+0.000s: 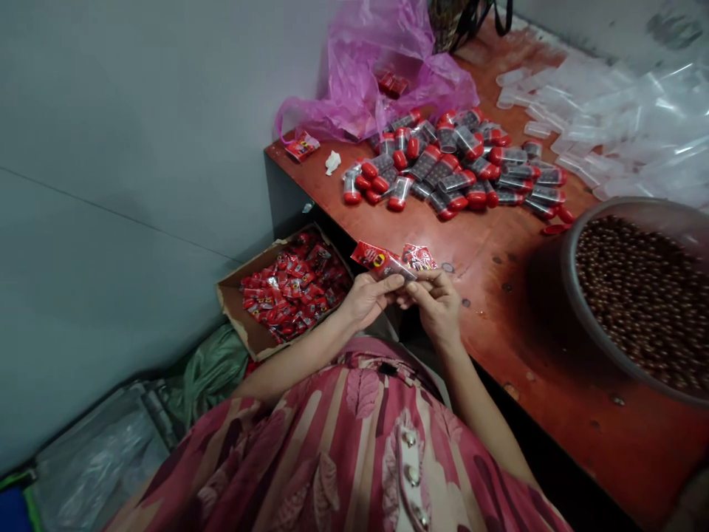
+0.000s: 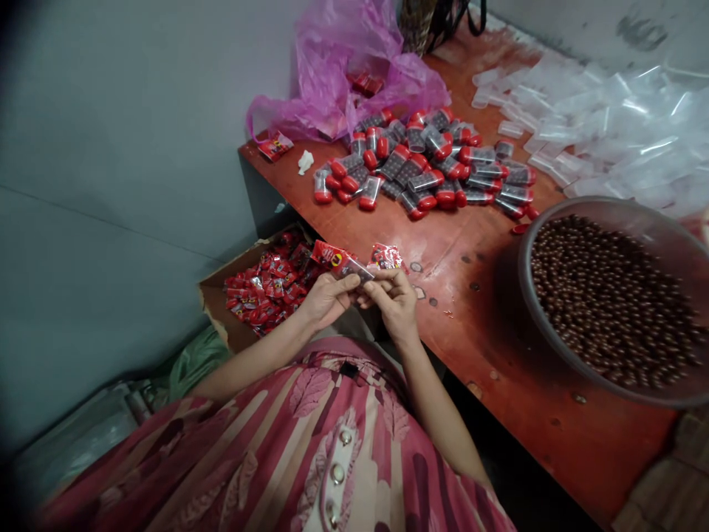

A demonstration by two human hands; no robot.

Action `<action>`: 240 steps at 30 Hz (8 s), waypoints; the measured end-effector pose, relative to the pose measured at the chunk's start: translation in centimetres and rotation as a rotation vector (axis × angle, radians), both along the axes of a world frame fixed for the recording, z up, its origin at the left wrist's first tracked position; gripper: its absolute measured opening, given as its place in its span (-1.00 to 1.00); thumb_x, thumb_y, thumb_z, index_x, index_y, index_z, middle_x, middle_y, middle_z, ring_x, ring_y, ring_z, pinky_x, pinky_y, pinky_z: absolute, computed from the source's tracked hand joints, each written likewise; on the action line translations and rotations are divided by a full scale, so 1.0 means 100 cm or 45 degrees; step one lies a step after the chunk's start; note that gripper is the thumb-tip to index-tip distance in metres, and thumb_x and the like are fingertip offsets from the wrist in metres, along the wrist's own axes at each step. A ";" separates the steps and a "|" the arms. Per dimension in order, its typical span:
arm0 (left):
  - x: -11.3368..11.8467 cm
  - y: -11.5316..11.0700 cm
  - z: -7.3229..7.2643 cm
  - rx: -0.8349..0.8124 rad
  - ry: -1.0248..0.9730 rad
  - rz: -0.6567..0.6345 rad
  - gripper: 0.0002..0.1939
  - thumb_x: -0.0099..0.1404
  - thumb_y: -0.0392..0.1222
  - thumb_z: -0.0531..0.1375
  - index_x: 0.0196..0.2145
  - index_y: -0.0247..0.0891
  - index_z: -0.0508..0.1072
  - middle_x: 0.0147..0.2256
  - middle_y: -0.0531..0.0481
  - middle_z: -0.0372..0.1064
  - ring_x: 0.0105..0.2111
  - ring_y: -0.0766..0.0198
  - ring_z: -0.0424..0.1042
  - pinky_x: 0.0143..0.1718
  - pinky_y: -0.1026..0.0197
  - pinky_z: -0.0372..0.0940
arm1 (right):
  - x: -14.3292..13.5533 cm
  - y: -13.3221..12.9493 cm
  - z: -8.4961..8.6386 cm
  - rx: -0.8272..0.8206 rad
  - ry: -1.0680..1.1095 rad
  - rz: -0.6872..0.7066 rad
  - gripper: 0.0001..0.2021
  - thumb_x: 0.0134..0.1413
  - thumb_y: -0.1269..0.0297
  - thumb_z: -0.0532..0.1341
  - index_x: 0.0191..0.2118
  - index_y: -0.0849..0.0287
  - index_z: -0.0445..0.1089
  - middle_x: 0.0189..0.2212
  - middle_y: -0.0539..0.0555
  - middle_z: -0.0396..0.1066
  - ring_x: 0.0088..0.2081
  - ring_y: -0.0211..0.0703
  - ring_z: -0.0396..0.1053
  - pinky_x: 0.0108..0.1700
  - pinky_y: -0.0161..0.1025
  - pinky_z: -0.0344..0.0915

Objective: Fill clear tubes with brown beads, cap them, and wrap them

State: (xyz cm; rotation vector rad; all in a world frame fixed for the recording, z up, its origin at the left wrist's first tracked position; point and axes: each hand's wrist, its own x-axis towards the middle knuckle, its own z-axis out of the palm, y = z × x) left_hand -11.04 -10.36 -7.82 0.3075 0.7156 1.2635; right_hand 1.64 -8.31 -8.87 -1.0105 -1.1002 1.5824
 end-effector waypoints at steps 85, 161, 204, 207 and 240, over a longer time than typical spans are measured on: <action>-0.024 0.035 -0.015 -0.325 0.203 0.203 -0.64 -0.22 -0.08 0.46 -0.51 -0.40 0.53 -0.53 -0.03 0.46 -0.52 0.37 0.42 -0.44 0.29 0.39 | 0.055 0.216 0.015 1.347 -1.692 0.541 -0.64 0.10 0.46 0.12 0.00 0.04 0.39 0.07 0.08 0.34 0.09 0.12 0.20 0.10 0.07 0.09; 0.010 0.042 0.000 0.004 0.154 -0.039 -0.68 -0.06 -0.08 0.39 -0.44 -0.41 0.52 -0.47 -0.10 0.50 -0.54 0.32 0.42 -0.47 0.27 0.29 | 0.008 -0.001 0.004 0.102 -0.353 -0.279 -0.77 -0.05 0.14 0.31 -0.34 0.14 0.30 -0.59 -0.12 0.36 -0.67 -0.38 0.22 -0.65 -0.39 0.19; 0.009 0.052 -0.036 0.397 1.459 0.268 -0.78 0.03 -0.32 0.34 -0.34 -0.08 0.55 0.00 -0.03 0.42 0.24 0.08 0.08 0.27 -0.10 -0.17 | 0.036 0.019 0.005 0.052 -0.345 -0.293 -0.80 -0.02 0.20 0.30 -0.31 0.20 0.38 -0.54 -0.05 0.43 -0.58 -0.34 0.38 -0.54 -0.39 0.33; 0.009 0.053 -0.048 0.554 1.902 0.220 -0.85 0.18 -0.21 0.23 -0.26 -0.12 0.55 0.02 -0.03 0.41 0.19 0.05 0.16 0.25 -0.20 -0.15 | 0.034 0.025 0.001 0.045 -0.413 -0.305 -0.77 0.00 0.14 0.27 -0.29 0.20 0.37 -0.49 -0.02 0.44 -0.53 -0.31 0.40 -0.48 -0.34 0.38; -0.035 0.043 -0.020 -0.426 0.072 0.311 -0.73 -0.11 -0.17 0.43 -0.52 -0.41 0.47 -0.56 -0.01 0.43 -0.58 0.40 0.39 -0.50 0.33 0.34 | 0.036 0.192 0.002 1.560 -1.872 0.585 -0.60 0.27 0.36 -0.08 0.20 0.21 0.14 0.15 0.25 0.25 0.23 0.13 0.07 0.17 0.10 0.05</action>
